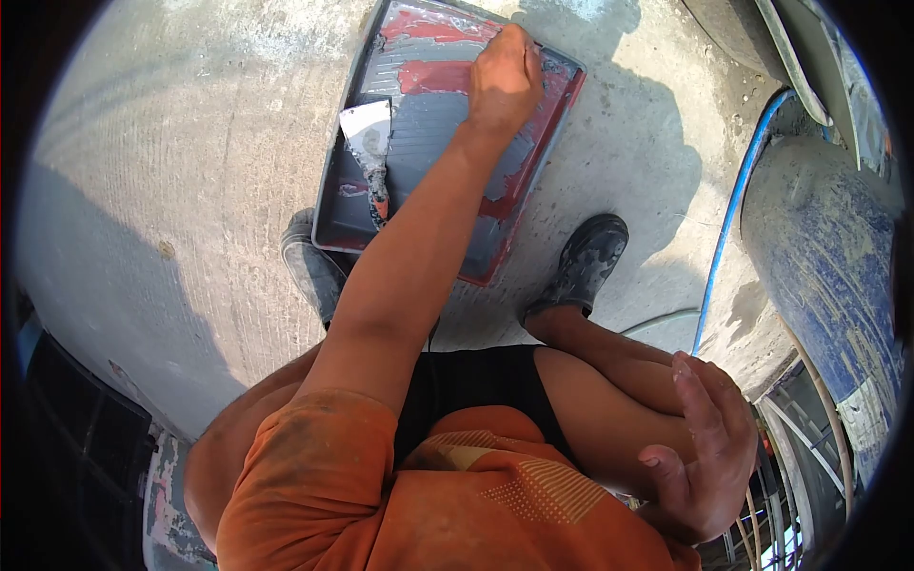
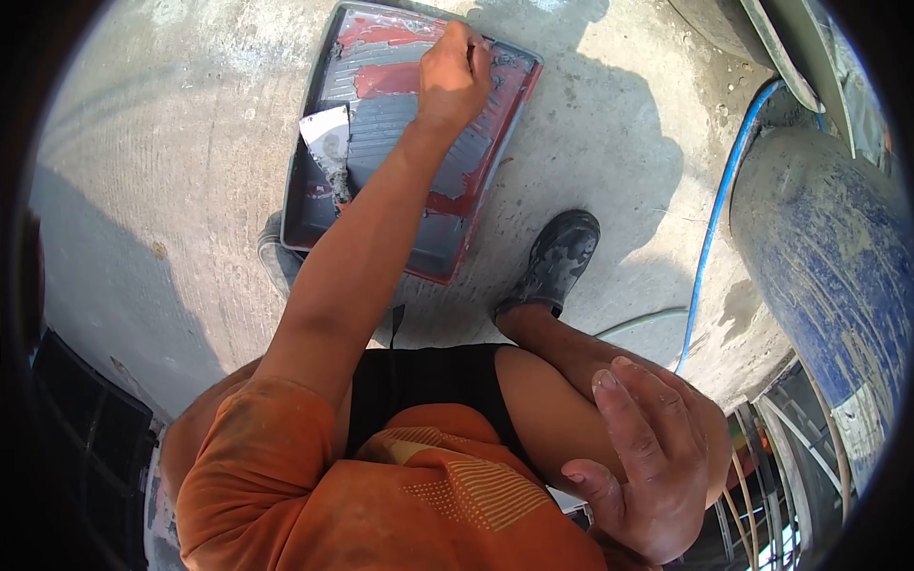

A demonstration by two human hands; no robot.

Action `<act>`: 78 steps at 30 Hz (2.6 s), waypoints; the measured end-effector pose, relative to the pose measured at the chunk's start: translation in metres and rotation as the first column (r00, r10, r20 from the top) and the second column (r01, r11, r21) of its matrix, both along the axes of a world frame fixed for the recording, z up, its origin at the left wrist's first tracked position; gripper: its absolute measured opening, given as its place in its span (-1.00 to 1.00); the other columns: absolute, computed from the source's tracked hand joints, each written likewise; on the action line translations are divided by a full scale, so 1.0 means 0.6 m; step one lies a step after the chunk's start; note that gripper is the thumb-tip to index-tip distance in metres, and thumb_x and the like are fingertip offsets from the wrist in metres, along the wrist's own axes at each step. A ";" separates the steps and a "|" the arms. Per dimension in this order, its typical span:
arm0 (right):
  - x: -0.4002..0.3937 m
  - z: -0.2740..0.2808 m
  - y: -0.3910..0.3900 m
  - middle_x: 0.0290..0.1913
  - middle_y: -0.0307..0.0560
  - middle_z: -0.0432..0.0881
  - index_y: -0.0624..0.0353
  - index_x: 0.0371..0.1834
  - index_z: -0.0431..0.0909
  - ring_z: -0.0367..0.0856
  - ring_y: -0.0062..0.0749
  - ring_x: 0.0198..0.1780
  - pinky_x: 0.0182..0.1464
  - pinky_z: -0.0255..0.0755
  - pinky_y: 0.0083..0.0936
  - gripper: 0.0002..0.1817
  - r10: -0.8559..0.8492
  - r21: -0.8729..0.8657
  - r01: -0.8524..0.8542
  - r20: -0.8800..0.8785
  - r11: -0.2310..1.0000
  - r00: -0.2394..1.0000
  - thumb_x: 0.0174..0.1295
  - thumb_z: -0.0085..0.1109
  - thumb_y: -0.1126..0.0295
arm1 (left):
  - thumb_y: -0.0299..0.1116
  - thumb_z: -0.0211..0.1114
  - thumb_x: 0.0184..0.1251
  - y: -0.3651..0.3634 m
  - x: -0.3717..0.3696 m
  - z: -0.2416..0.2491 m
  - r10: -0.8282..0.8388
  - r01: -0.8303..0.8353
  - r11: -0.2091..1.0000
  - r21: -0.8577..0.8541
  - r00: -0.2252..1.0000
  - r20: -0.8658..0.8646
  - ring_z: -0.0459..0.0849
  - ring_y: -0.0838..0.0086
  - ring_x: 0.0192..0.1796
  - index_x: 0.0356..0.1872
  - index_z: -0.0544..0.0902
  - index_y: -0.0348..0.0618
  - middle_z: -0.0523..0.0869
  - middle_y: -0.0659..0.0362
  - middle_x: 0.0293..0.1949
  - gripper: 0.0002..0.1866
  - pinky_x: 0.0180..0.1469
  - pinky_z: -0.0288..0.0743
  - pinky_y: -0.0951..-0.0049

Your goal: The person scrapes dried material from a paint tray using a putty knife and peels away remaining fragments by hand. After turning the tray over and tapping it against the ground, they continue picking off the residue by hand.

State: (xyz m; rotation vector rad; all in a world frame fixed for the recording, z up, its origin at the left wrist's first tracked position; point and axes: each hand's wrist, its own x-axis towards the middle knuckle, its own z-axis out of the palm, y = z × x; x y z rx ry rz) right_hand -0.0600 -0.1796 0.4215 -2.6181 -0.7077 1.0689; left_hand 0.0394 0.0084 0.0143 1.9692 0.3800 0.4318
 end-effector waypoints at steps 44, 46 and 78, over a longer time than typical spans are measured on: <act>-0.005 -0.007 -0.019 0.27 0.27 0.64 0.09 0.52 0.44 0.66 0.26 0.22 0.19 0.54 0.07 -0.23 0.008 0.032 -0.008 -0.001 0.999 1.000 0.46 0.12 -0.24 | -0.47 0.47 0.13 0.015 -0.022 -0.019 -0.242 0.116 0.911 0.396 0.928 0.285 0.80 0.29 -0.18 -0.28 0.73 -0.09 0.84 0.26 -0.10 -0.86 -0.09 0.66 0.29; -0.004 -0.007 -0.017 0.27 0.26 0.64 0.09 0.52 0.44 0.66 0.26 0.22 0.19 0.54 0.07 -0.23 0.002 0.038 -0.002 0.000 0.999 1.000 0.46 0.12 -0.24 | -0.47 0.45 0.16 0.015 -0.022 -0.017 -0.262 0.152 0.916 0.372 0.928 0.265 0.80 0.26 -0.18 -0.25 0.72 -0.10 0.84 0.24 -0.09 -0.86 -0.09 0.67 0.27; -0.002 -0.008 -0.020 0.27 0.32 0.63 0.17 0.50 0.46 0.67 0.29 0.21 0.18 0.55 0.06 -0.23 0.003 0.072 -0.003 -0.009 0.997 1.000 0.45 0.17 -0.20 | -0.28 0.41 0.36 -0.071 -0.007 0.028 0.118 -0.076 0.981 0.178 0.965 -0.235 0.80 -0.06 -0.24 -0.29 0.72 -0.22 0.82 -0.05 -0.30 -0.80 -0.08 0.65 0.00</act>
